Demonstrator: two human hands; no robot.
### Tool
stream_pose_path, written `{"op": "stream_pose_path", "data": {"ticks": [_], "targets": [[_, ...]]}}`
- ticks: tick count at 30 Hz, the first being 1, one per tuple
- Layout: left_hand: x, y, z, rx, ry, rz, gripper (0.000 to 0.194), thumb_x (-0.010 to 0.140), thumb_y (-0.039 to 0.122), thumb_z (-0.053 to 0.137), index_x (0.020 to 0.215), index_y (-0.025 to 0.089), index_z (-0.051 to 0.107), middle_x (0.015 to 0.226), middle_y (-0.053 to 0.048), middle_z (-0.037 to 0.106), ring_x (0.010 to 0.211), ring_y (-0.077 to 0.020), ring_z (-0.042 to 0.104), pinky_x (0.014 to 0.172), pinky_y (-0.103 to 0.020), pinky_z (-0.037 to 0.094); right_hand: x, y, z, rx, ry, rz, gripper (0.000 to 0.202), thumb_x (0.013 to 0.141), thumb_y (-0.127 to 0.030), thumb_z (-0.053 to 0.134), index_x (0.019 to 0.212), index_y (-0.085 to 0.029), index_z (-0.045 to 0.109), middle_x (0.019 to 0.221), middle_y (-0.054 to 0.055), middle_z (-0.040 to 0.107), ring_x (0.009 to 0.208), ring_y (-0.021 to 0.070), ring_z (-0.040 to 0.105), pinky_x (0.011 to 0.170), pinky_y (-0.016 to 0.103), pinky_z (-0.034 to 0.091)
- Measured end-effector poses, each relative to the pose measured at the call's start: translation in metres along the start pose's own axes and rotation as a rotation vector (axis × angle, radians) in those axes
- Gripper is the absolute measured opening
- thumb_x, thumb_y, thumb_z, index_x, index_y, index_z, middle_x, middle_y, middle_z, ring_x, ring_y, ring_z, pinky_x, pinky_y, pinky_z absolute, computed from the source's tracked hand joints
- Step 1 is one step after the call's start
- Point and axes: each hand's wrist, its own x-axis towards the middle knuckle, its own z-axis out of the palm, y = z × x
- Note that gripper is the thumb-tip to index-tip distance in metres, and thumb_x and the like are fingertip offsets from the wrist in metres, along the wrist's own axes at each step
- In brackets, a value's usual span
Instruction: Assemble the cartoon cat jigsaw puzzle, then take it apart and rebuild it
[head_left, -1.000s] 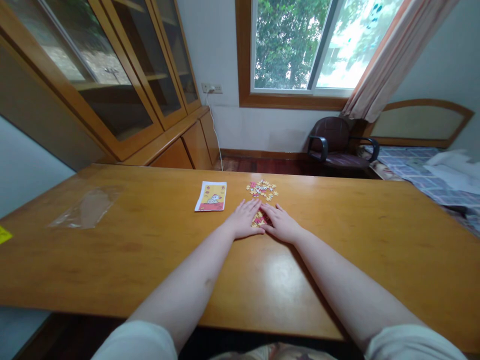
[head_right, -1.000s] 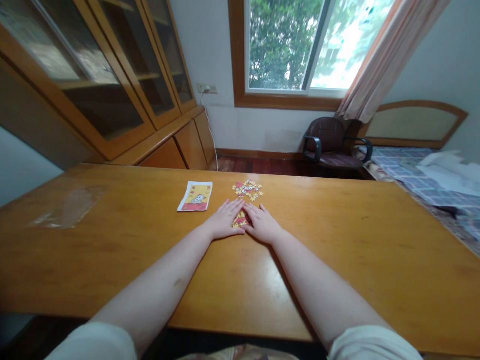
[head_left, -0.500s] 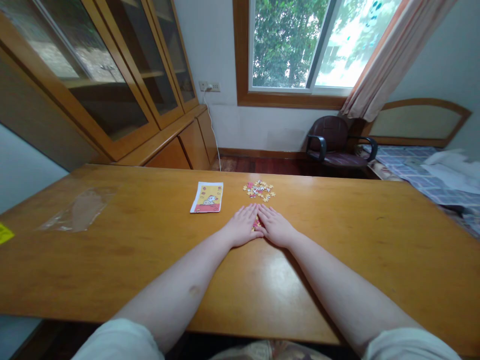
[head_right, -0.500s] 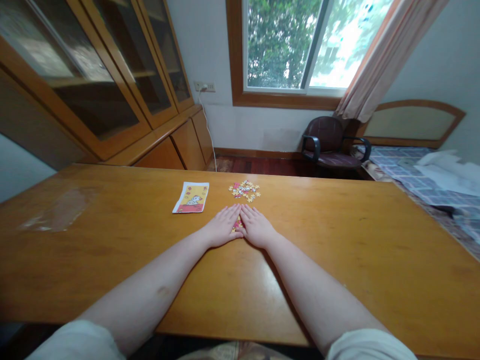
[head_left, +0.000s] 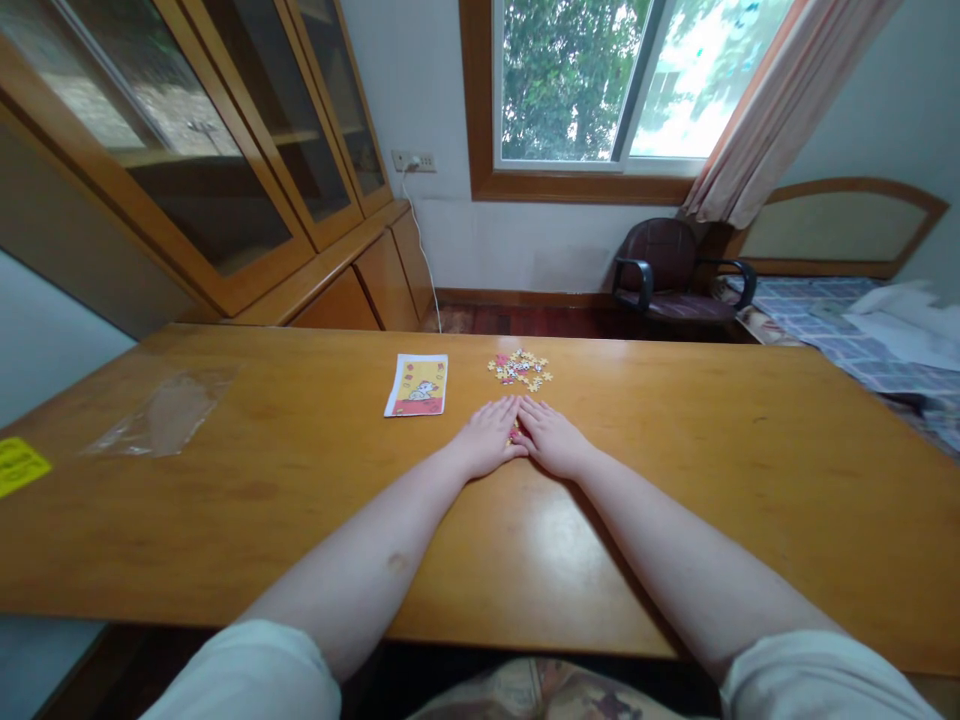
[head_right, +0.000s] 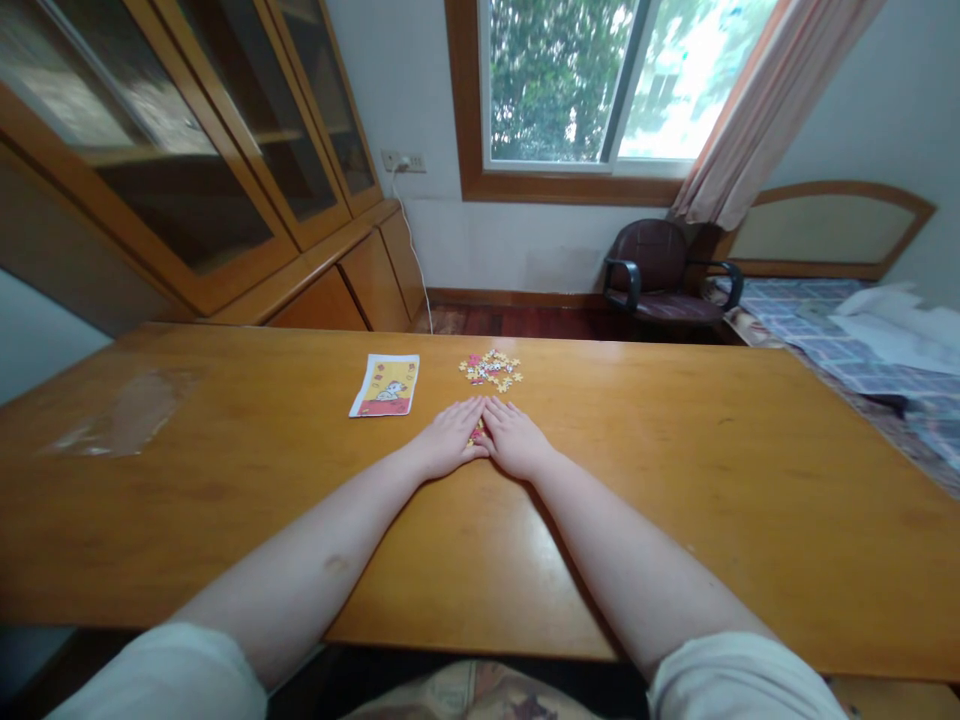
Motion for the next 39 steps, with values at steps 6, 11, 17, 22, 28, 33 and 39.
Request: {"op": "stream_pose_path", "data": {"ticks": [6,11,17,22,28,33,39], "targets": [[0.0,0.004,0.003,0.019,-0.005,-0.02,0.079,0.087,0.055,0.048,0.146,0.007,0.026,0.152,-0.019,0.028,0.142,-0.0277,0.024,0.116,-0.042,0.022,0.0,0.001,0.001,-0.009,-0.013,-0.008,0.059,0.096,-0.042,0.036,0.144,-0.008,0.035,0.148,0.017,0.036,0.139,0.0257,0.031,0.114,0.045,0.027],[-0.002,0.002,0.003,-0.016,-0.003,-0.005,0.08,0.088,0.058,0.045,0.147,0.008,0.025,0.152,-0.019,0.026,0.142,-0.027,0.022,0.116,-0.043,0.021,0.0,0.001,0.0,0.033,-0.015,-0.004,0.061,0.095,-0.043,0.038,0.145,-0.008,0.034,0.148,0.017,0.035,0.139,0.0257,0.031,0.114,0.045,0.026],[-0.007,-0.007,-0.007,-0.17,0.042,0.004,0.071,0.094,0.054,0.031,0.149,0.01,0.019,0.155,-0.016,0.021,0.144,-0.0232,0.017,0.117,-0.042,0.021,-0.001,0.003,-0.004,0.168,0.041,0.011,0.061,0.093,-0.042,0.042,0.146,-0.015,0.032,0.148,0.015,0.036,0.138,0.0251,0.032,0.113,0.049,0.025],[-0.012,-0.022,-0.025,-0.25,0.228,-0.002,0.049,0.093,0.038,0.042,0.137,0.016,0.044,0.142,-0.011,0.047,0.131,-0.0217,0.042,0.11,-0.038,0.033,-0.003,0.018,-0.009,0.276,0.218,0.144,0.046,0.089,-0.03,0.047,0.131,-0.013,0.052,0.13,0.015,0.058,0.12,0.0238,0.052,0.105,0.04,0.038],[-0.013,-0.027,-0.036,-0.18,0.173,0.033,0.022,0.087,0.032,0.054,0.1,0.021,0.068,0.1,-0.005,0.067,0.096,-0.0199,0.06,0.089,-0.034,0.046,-0.002,0.038,-0.015,0.463,0.412,0.506,0.03,0.083,-0.031,0.048,0.099,-0.016,0.069,0.094,0.008,0.071,0.084,0.0207,0.063,0.082,0.037,0.049],[-0.012,-0.015,-0.029,-0.11,0.135,0.082,0.023,0.086,0.039,0.057,0.099,0.024,0.069,0.098,-0.004,0.067,0.093,-0.0201,0.06,0.085,-0.034,0.045,0.001,0.039,-0.015,0.63,0.502,0.549,0.028,0.077,-0.034,0.051,0.091,-0.017,0.069,0.088,0.006,0.071,0.082,0.02,0.063,0.081,0.036,0.049],[-0.011,-0.006,-0.026,-0.076,0.108,0.06,0.024,0.089,0.039,0.053,0.098,0.026,0.071,0.097,-0.005,0.067,0.092,-0.0197,0.06,0.085,-0.033,0.045,0.002,0.037,-0.016,0.665,0.51,0.565,0.029,0.075,-0.035,0.052,0.09,-0.017,0.069,0.086,0.006,0.071,0.082,0.0202,0.062,0.079,0.036,0.048]]}}
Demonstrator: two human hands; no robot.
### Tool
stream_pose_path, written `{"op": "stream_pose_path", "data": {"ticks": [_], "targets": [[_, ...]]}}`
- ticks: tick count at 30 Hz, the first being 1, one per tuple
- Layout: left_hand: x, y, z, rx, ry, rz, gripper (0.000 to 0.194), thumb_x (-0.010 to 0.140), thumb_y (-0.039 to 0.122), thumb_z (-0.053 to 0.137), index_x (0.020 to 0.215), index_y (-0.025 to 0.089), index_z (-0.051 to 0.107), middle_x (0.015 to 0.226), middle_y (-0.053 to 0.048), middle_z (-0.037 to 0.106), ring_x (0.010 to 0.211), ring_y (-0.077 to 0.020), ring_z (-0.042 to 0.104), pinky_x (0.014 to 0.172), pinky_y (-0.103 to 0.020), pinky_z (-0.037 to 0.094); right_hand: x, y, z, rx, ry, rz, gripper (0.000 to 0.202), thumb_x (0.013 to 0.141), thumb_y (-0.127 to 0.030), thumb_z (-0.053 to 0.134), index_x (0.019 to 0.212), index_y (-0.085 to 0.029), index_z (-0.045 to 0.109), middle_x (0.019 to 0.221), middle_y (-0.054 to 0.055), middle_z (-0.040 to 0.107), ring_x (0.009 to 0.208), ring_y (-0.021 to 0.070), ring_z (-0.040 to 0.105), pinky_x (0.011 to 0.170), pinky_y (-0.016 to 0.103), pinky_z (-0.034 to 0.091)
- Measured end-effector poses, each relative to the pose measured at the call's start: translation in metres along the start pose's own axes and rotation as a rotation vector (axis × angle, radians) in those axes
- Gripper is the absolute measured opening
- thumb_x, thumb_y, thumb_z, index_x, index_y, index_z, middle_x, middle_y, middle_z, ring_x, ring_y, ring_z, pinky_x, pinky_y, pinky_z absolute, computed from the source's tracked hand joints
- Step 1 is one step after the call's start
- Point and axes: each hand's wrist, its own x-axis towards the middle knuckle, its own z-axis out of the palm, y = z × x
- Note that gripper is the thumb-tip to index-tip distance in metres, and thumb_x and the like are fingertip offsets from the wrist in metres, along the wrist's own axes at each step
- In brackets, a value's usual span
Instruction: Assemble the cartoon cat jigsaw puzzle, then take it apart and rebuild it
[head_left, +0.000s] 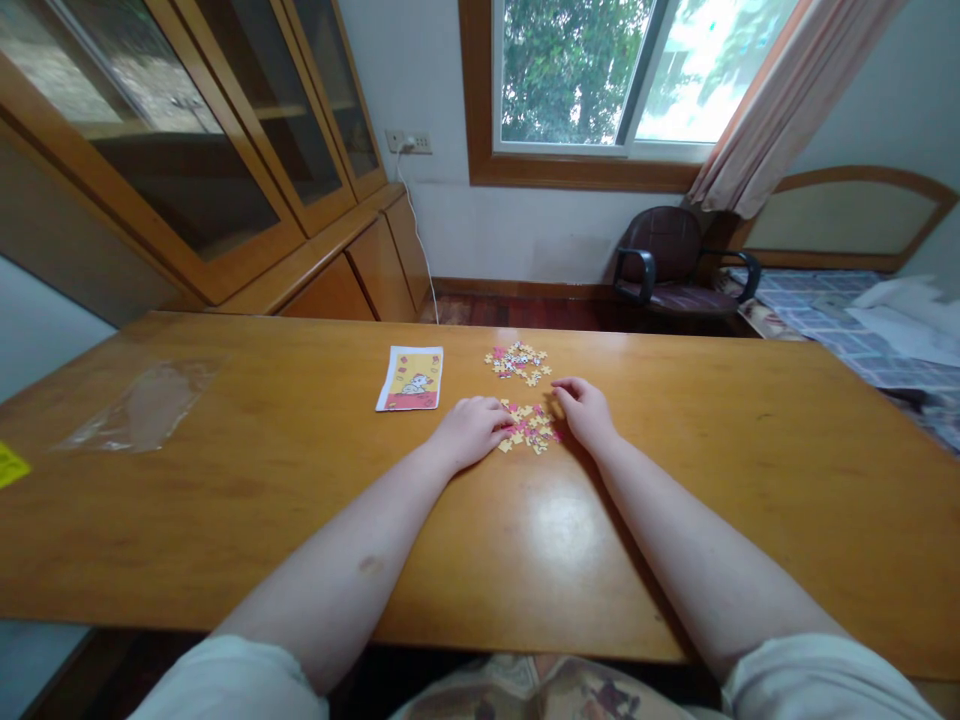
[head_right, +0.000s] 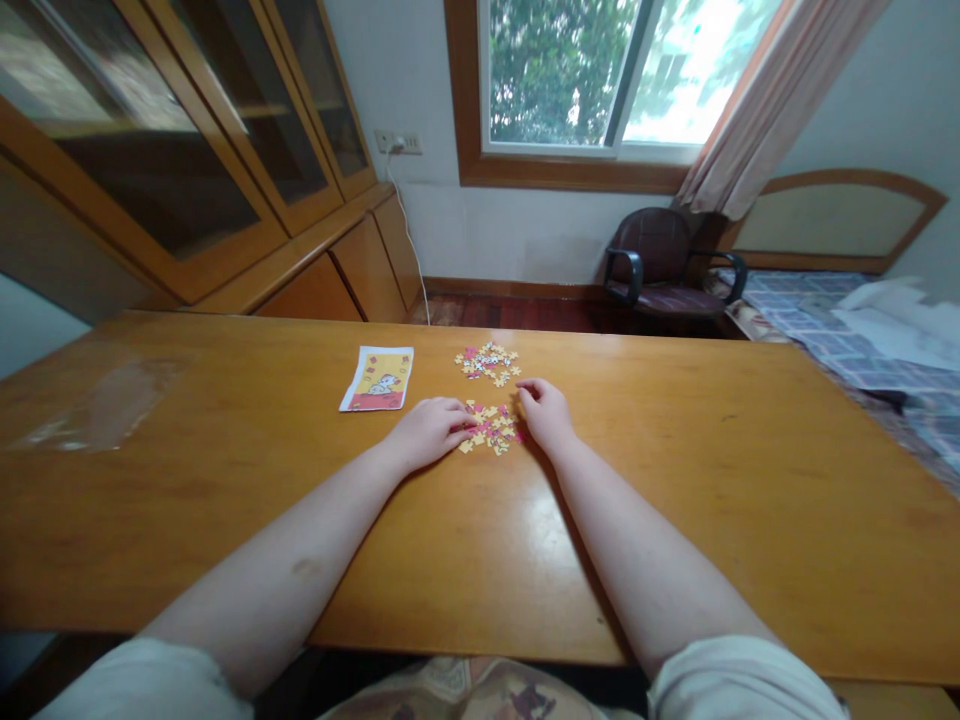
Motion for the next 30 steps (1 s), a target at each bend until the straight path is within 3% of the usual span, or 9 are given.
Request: {"op": "stream_pose_path", "data": {"ticks": [12,20,25,30], "targets": [[0.001,0.0,0.0,0.022,-0.036,0.011,0.015,0.088,0.032,0.055,0.088,0.022,0.067,0.091,-0.004,0.068,0.088,-0.0198,0.061,0.081,-0.032,0.046,0.003,0.007,0.002,0.101,0.002,0.053,0.032,0.073,-0.037,0.054,0.091,-0.015,0.068,0.082,0.005,0.069,0.071,0.0171,0.06,0.074,0.033,0.048],[0.001,-0.001,0.003,-0.105,-0.031,-0.064,0.026,0.086,0.032,0.056,0.109,0.02,0.061,0.098,-0.005,0.067,0.087,-0.0188,0.062,0.08,-0.03,0.048,0.002,0.005,0.001,0.103,0.01,0.047,0.03,0.072,-0.037,0.054,0.089,-0.015,0.068,0.08,0.005,0.069,0.069,0.0167,0.06,0.072,0.032,0.048],[0.001,-0.001,0.0,-0.12,-0.056,-0.057,0.015,0.085,0.025,0.056,0.093,0.021,0.068,0.091,-0.004,0.067,0.083,-0.0169,0.062,0.076,-0.027,0.047,0.001,0.003,0.0,0.084,0.0,0.054,0.03,0.073,-0.035,0.055,0.09,-0.015,0.068,0.081,0.005,0.069,0.07,0.0166,0.06,0.073,0.032,0.047],[-0.003,0.006,-0.015,-0.197,-0.053,-0.07,0.016,0.084,0.027,0.055,0.086,0.021,0.07,0.088,-0.003,0.069,0.082,-0.0165,0.062,0.074,-0.027,0.046,0.001,0.003,0.0,0.085,-0.002,0.049,0.03,0.073,-0.036,0.054,0.089,-0.015,0.068,0.082,0.005,0.07,0.073,0.0175,0.061,0.075,0.033,0.047]]}}
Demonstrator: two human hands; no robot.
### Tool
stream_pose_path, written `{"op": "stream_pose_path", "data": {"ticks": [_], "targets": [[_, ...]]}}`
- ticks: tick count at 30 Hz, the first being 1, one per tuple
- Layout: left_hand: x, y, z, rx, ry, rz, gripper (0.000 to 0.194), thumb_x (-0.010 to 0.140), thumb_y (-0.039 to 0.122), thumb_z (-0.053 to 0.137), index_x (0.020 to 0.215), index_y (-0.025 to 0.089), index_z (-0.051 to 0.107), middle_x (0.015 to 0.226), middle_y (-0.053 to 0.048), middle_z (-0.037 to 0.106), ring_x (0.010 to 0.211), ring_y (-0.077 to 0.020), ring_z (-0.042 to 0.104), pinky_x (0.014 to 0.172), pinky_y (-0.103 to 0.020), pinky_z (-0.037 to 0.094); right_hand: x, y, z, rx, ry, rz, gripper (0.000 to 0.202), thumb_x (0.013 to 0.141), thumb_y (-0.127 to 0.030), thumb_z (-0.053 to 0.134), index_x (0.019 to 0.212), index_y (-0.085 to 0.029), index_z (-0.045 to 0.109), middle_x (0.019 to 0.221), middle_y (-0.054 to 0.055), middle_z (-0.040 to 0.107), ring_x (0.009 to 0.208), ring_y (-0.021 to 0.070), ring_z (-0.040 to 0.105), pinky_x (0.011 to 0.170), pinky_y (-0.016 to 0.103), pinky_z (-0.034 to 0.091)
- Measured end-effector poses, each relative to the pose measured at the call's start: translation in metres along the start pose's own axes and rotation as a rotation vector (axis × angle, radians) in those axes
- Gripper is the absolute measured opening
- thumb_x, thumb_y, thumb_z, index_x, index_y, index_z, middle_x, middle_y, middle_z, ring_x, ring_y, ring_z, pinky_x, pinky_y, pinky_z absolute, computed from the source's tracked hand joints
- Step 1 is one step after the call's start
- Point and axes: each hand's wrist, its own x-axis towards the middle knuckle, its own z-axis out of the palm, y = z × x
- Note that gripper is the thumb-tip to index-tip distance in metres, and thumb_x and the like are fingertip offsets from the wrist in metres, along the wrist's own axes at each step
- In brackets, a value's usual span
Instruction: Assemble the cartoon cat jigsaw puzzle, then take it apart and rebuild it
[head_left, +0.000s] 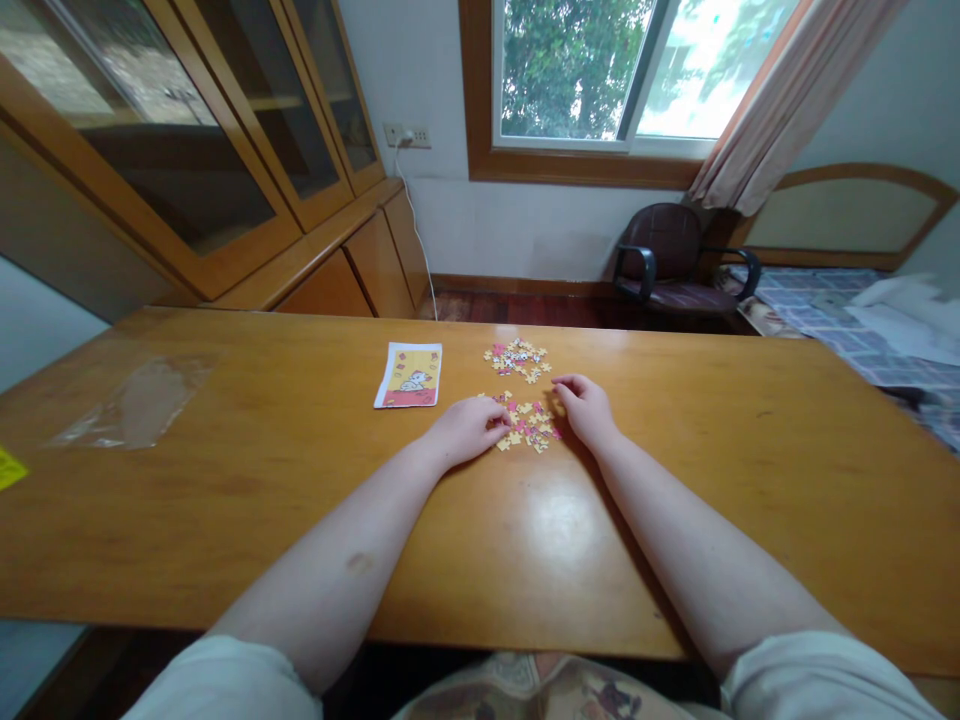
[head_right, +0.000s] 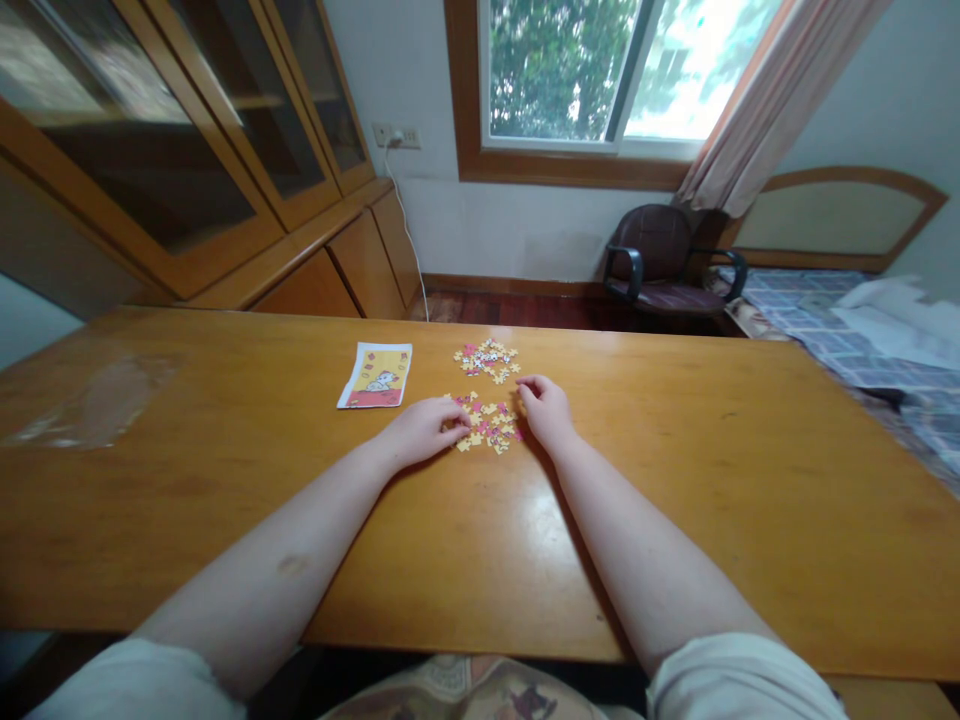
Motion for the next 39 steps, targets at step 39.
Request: {"op": "stream_pose_path", "data": {"ticks": [39], "targets": [[-0.008,-0.015,-0.03,0.118,-0.261,-0.259,0.021,0.068,0.041,0.067,0.069,0.022,0.06,0.075,0.002,0.067,0.067,-0.0155,0.057,0.054,-0.025,0.032,-0.014,-0.013,-0.006,-0.456,-0.42,-0.517,0.046,0.092,-0.031,0.044,0.053,-0.017,0.064,0.058,0.001,0.051,0.055,0.0102,0.048,0.061,0.024,0.036]]}}
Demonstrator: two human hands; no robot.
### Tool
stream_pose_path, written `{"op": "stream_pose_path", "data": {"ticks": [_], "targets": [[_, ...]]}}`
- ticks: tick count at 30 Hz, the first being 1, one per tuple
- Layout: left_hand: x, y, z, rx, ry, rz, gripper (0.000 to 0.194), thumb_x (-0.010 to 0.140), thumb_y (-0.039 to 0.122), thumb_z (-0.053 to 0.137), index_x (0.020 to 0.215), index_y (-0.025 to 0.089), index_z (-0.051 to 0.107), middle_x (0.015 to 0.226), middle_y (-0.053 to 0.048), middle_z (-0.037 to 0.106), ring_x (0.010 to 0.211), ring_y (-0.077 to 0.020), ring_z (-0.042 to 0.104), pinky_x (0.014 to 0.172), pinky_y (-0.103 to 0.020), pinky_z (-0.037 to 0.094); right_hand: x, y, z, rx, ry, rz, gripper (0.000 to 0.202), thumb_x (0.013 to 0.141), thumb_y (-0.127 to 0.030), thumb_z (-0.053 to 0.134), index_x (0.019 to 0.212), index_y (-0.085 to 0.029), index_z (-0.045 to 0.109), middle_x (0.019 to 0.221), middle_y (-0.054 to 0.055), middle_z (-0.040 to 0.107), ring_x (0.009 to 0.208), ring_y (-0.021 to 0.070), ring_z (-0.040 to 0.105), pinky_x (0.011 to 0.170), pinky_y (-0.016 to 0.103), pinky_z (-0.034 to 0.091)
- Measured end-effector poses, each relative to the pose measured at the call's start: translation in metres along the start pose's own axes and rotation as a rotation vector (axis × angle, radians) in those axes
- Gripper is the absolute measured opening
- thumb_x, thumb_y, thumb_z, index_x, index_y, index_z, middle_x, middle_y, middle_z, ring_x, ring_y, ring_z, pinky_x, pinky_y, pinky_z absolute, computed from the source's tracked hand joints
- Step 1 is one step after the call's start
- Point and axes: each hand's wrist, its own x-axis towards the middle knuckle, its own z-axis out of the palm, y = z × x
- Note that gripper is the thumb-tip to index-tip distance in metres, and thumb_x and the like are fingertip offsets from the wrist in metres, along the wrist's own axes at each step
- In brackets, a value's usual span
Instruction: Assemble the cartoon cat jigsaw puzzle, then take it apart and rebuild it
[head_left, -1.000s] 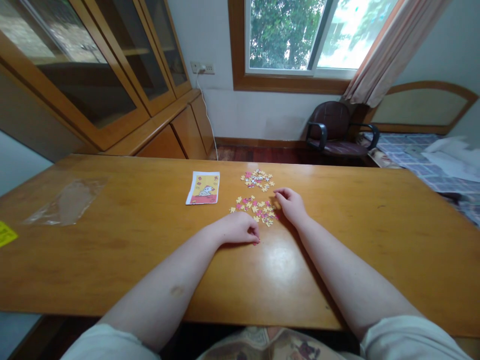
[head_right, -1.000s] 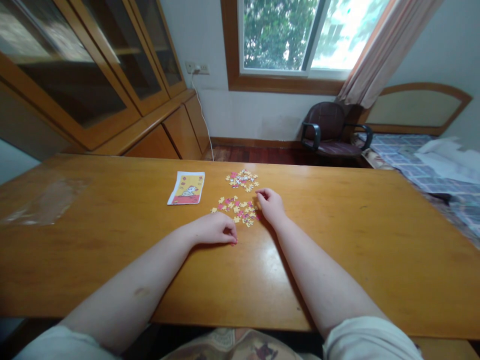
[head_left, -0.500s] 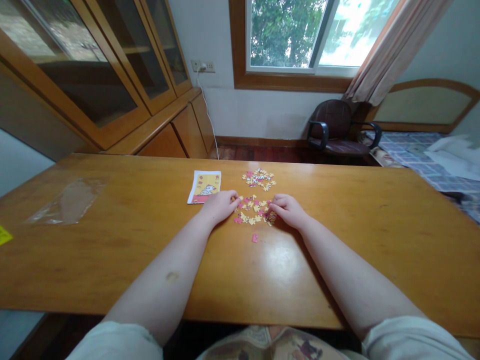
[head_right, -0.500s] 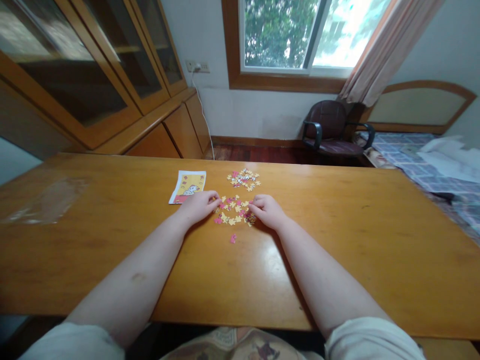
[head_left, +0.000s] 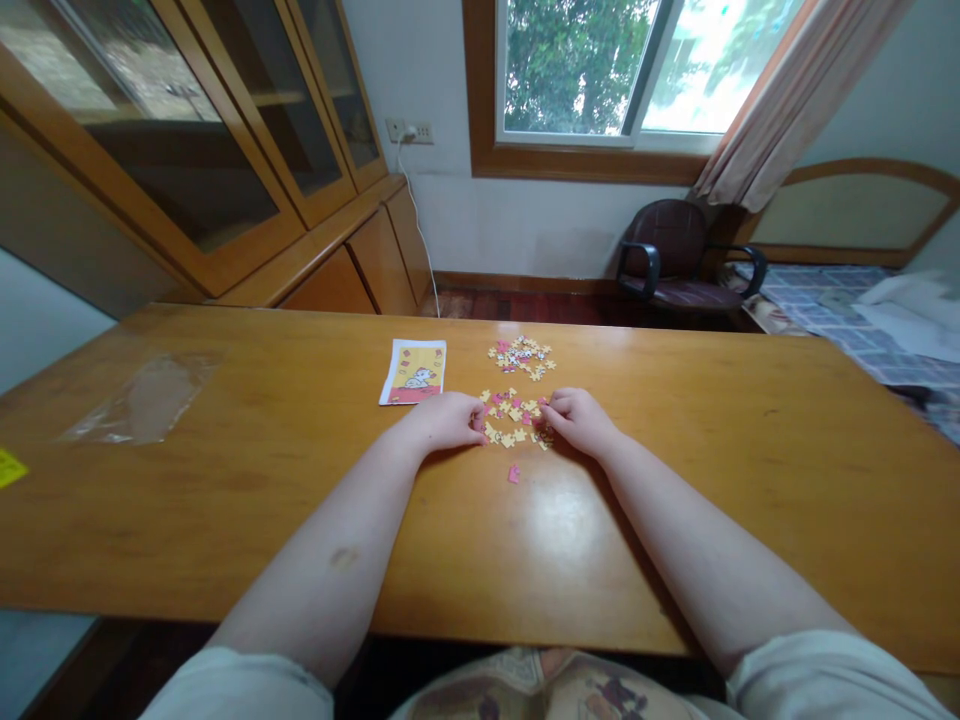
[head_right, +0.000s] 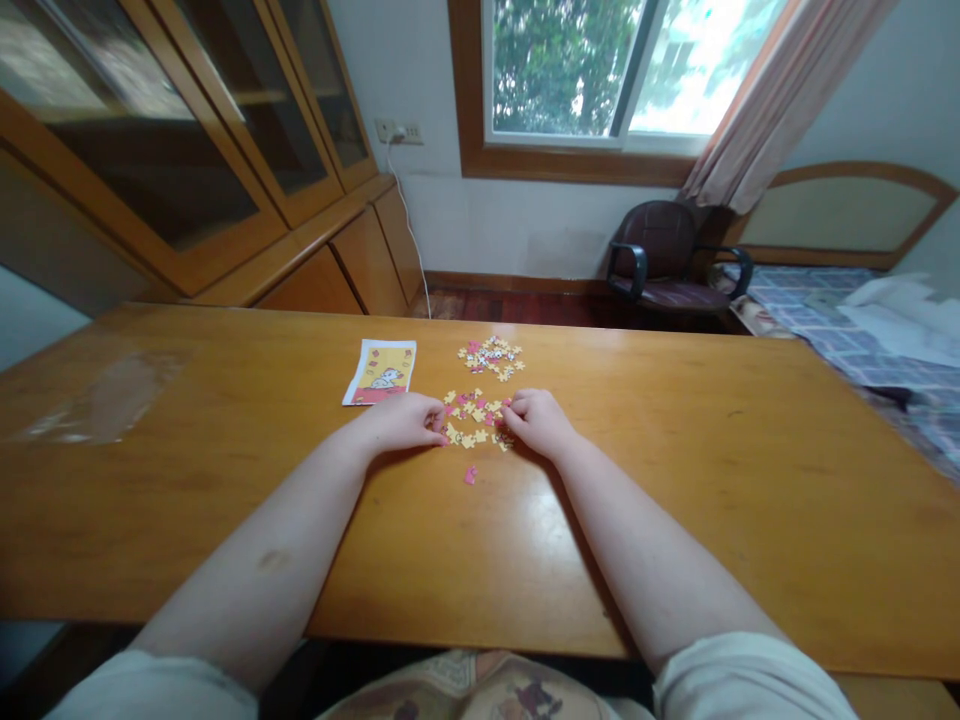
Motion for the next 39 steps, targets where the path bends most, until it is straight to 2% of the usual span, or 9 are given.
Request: {"op": "stream_pose_path", "data": {"ticks": [4,11,15,18,23,25,30,34,39], "targets": [[-0.002,0.004,0.0,0.028,-0.03,0.017,0.024,0.066,0.044,0.069,0.07,0.022,0.06,0.074,0.002,0.066,0.066,-0.0154,0.056,0.053,-0.025,0.031,0.0,0.004,0.0,0.015,0.039,0.138,0.044,0.091,-0.034,0.045,0.056,-0.018,0.067,0.061,0.001,0.055,0.058,0.0107,0.05,0.062,0.023,0.036],[-0.006,0.019,0.003,0.078,-0.064,0.127,0.025,0.068,0.045,0.07,0.07,0.022,0.06,0.069,0.002,0.064,0.061,-0.015,0.054,0.051,-0.025,0.03,0.0,0.007,-0.003,-0.095,0.126,0.373,0.041,0.084,-0.031,0.045,0.047,-0.019,0.056,0.058,0.001,0.054,0.058,0.0123,0.049,0.059,0.024,0.033],[-0.006,0.029,0.012,0.088,0.056,0.277,0.022,0.082,0.043,0.057,0.083,0.022,0.065,0.079,-0.001,0.067,0.072,-0.0168,0.058,0.064,-0.027,0.04,0.0,0.007,-0.004,-0.139,0.15,0.435,0.04,0.083,-0.03,0.044,0.046,-0.019,0.055,0.058,0.002,0.056,0.058,0.0129,0.048,0.057,0.025,0.032],[-0.004,0.038,0.025,0.122,0.198,0.482,0.029,0.086,0.044,0.056,0.105,0.025,0.066,0.106,-0.005,0.065,0.102,-0.0229,0.056,0.091,-0.037,0.039,0.0,0.006,-0.004,-0.1,0.125,0.407,0.041,0.084,-0.031,0.045,0.049,-0.019,0.06,0.059,0.002,0.058,0.059,0.0129,0.051,0.058,0.024,0.033],[0.0,0.043,0.039,0.157,0.181,0.625,0.039,0.084,0.044,0.059,0.12,0.03,0.062,0.124,-0.004,0.061,0.122,-0.0274,0.044,0.109,-0.048,0.022,-0.001,-0.001,-0.004,0.049,0.012,0.234,0.042,0.089,-0.033,0.046,0.056,-0.018,0.067,0.061,0.002,0.06,0.059,0.0116,0.054,0.061,0.024,0.037],[0.0,0.041,0.038,0.145,0.183,0.614,0.035,0.085,0.042,0.058,0.117,0.03,0.063,0.122,-0.003,0.063,0.122,-0.0262,0.044,0.111,-0.049,0.017,-0.002,-0.002,-0.005,0.073,0.001,0.179,0.042,0.089,-0.033,0.045,0.055,-0.018,0.066,0.059,0.002,0.058,0.057,0.0115,0.053,0.06,0.024,0.038],[-0.001,0.04,0.035,0.156,0.195,0.552,0.028,0.088,0.039,0.054,0.11,0.028,0.067,0.114,-0.003,0.067,0.116,-0.0242,0.049,0.113,-0.048,0.016,-0.007,0.003,-0.012,-0.074,0.186,0.249,0.045,0.085,-0.029,0.046,0.041,-0.019,0.049,0.052,0.001,0.051,0.051,0.0105,0.046,0.055,0.024,0.033],[0.0,0.044,0.044,0.171,0.2,0.594,0.046,0.086,0.046,0.056,0.127,0.026,0.057,0.137,-0.005,0.054,0.128,-0.0287,0.04,0.113,-0.051,0.012,-0.011,0.007,-0.018,-0.167,0.053,0.165,0.042,0.084,-0.027,0.046,0.045,-0.019,0.054,0.054,0.001,0.054,0.051,0.0106,0.046,0.057,0.025,0.033],[0.004,0.045,0.05,0.154,0.165,0.654,0.04,0.088,0.044,0.054,0.123,0.026,0.059,0.127,-0.004,0.062,0.129,-0.0244,0.042,0.114,-0.048,0.009,-0.012,0.009,-0.023,-0.333,0.075,0.203,0.045,0.088,-0.029,0.042,0.048,-0.018,0.06,0.06,0.005,0.061,0.055,0.0123,0.05,0.06,0.026,0.033]]}}
